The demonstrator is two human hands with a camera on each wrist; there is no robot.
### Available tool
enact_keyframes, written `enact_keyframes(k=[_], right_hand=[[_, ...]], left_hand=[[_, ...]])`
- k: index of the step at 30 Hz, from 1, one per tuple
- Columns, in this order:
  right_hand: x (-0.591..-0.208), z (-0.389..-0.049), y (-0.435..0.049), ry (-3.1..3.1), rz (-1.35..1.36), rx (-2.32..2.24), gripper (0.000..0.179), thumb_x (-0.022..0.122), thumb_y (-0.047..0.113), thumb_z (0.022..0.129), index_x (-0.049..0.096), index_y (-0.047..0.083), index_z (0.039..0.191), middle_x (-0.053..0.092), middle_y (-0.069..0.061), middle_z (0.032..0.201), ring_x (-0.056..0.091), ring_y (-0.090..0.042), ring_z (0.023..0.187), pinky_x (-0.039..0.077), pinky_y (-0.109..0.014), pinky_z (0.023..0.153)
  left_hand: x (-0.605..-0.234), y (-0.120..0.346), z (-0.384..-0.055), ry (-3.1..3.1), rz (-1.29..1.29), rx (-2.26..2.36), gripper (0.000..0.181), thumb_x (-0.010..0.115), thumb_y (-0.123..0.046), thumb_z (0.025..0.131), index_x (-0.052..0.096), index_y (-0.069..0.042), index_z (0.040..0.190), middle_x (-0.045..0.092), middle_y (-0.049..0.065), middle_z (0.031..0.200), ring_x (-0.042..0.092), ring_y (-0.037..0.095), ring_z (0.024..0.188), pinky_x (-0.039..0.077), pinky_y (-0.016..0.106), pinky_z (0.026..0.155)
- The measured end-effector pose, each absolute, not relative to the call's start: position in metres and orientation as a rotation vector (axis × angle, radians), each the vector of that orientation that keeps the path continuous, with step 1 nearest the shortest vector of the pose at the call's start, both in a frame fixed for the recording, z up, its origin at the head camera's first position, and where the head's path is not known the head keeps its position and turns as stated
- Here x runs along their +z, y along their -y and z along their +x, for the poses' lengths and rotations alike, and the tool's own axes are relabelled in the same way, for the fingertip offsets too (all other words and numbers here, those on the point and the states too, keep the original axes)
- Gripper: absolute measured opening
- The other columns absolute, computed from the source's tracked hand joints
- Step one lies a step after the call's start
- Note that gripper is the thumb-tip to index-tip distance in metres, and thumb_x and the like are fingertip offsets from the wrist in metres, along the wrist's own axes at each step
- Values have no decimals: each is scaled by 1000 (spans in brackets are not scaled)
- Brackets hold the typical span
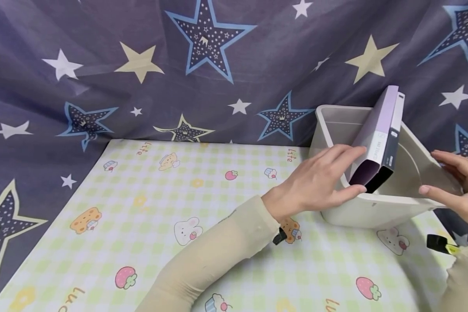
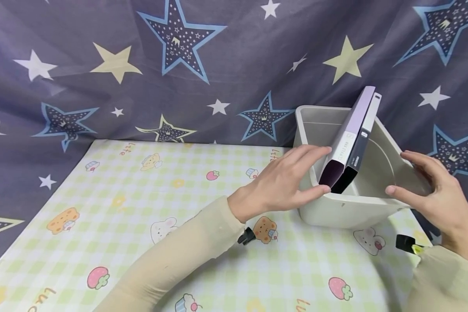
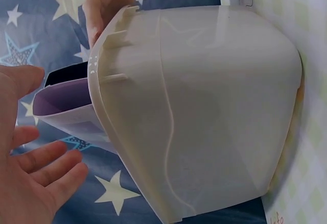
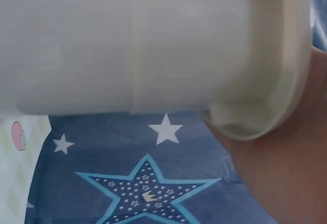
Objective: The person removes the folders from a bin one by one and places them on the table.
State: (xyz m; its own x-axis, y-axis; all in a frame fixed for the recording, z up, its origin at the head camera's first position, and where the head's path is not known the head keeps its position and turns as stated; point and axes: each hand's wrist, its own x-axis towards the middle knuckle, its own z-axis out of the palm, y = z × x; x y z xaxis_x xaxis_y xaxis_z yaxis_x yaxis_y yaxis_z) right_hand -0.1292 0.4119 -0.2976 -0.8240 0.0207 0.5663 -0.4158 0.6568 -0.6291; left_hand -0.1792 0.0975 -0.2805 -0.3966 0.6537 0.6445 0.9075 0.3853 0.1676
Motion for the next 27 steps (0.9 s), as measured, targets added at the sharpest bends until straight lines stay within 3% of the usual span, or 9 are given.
enact_keyframes(k=[3, 9, 13, 21, 27], right_hand=[[-301, -129, -416, 2315, 302, 1097, 80, 66, -25, 64, 51, 4, 137, 46, 16, 127, 46, 1, 101, 32, -5, 84], [-305, -128, -417, 2353, 263, 1117, 81, 65, -24, 69, 45, 7, 141, 42, 18, 129, 43, 5, 113, 27, -6, 99], [-307, -127, -420, 2409, 217, 1110, 81, 67, -19, 72, 42, 11, 143, 38, 13, 137, 39, 6, 118, 23, -6, 102], [-316, -128, -438, 2413, 235, 1243, 91, 64, -24, 71, 33, 12, 148, 42, 14, 132, 42, 4, 113, 31, -3, 90], [-323, -128, -448, 2399, 284, 1283, 89, 62, -27, 69, 37, 10, 145, 47, 16, 124, 45, 4, 109, 32, -5, 87]], left_hand=[[-278, -100, -180, 2194, -1341, -693, 64, 62, -45, 88, 45, -9, 138, 52, 4, 128, 53, 14, 113, 36, 18, 99], [-274, -102, -182, 2257, -1336, -683, 64, 61, -45, 89, 44, -11, 139, 52, 3, 131, 52, 13, 115, 33, 17, 101], [-273, -103, -183, 2261, -1333, -694, 63, 61, -45, 89, 44, -10, 139, 52, 3, 131, 52, 13, 115, 33, 16, 100], [-271, -108, -185, 2272, -1343, -732, 65, 62, -45, 89, 42, -12, 141, 51, 3, 129, 52, 12, 114, 33, 15, 99], [-270, -112, -186, 2254, -1345, -707, 63, 61, -43, 90, 43, -14, 142, 52, 3, 127, 54, 13, 110, 34, 15, 98]])
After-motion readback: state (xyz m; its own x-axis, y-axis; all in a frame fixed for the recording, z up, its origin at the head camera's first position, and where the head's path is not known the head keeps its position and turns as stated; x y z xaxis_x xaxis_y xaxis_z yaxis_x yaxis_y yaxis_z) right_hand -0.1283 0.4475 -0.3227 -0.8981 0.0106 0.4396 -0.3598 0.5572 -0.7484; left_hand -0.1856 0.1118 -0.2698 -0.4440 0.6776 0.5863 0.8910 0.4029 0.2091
